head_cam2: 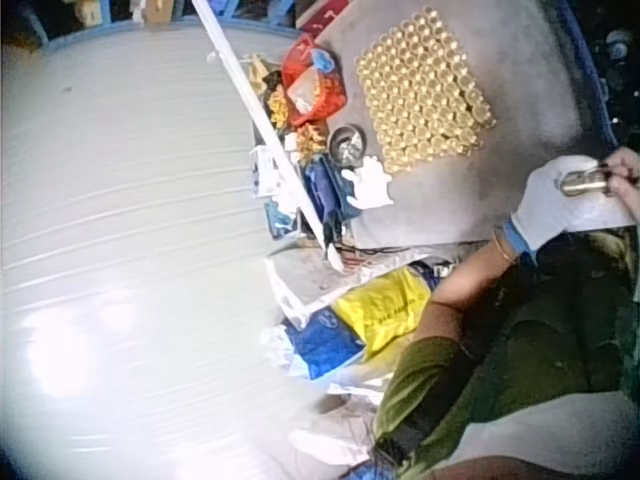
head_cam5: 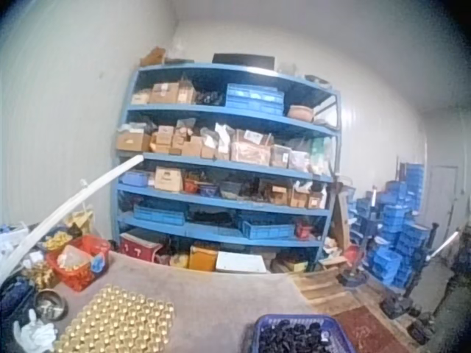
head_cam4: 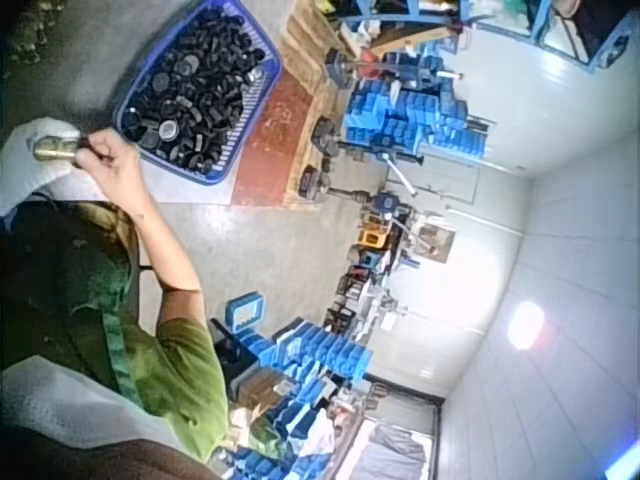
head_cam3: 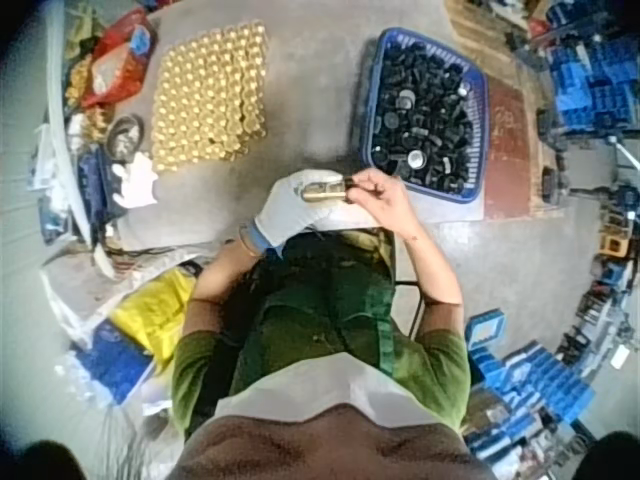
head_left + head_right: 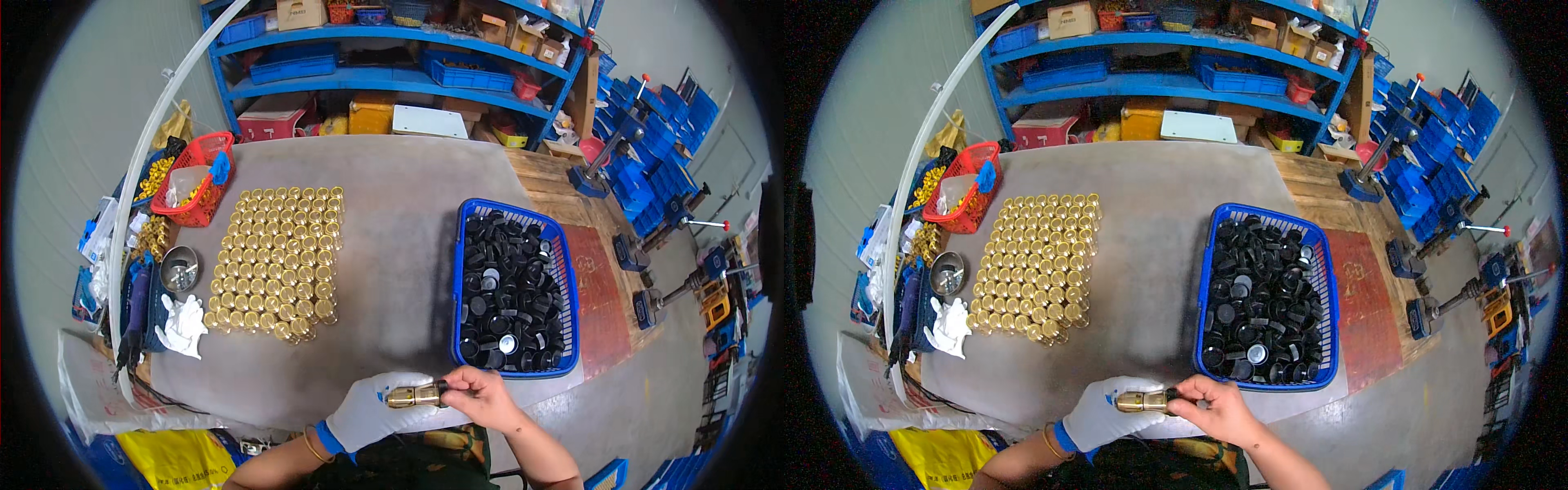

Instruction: The person carries a bin of gold cylinders to a storage area and brings a basket of black caps back to the workbench. The person then fits the black caps onto the ends of the gold cylinders by hand and aligns the assembled cylinders in a row on the table.

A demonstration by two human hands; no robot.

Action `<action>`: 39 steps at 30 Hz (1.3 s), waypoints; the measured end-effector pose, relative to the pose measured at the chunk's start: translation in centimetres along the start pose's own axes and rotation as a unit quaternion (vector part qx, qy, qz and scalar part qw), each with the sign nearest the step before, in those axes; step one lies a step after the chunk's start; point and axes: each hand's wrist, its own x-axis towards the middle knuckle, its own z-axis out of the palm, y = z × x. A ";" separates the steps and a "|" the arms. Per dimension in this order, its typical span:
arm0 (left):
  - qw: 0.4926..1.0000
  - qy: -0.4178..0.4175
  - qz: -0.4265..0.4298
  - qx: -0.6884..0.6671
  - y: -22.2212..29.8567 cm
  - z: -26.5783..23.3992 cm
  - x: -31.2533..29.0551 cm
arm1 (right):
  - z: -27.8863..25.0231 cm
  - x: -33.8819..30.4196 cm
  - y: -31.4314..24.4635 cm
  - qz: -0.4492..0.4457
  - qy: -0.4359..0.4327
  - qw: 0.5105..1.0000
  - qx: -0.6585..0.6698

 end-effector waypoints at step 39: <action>0.978 0.054 -0.020 -0.200 0.3 1.1 1.0 | -1.7 0.5 -0.2 -0.095 -0.005 0.994 -0.048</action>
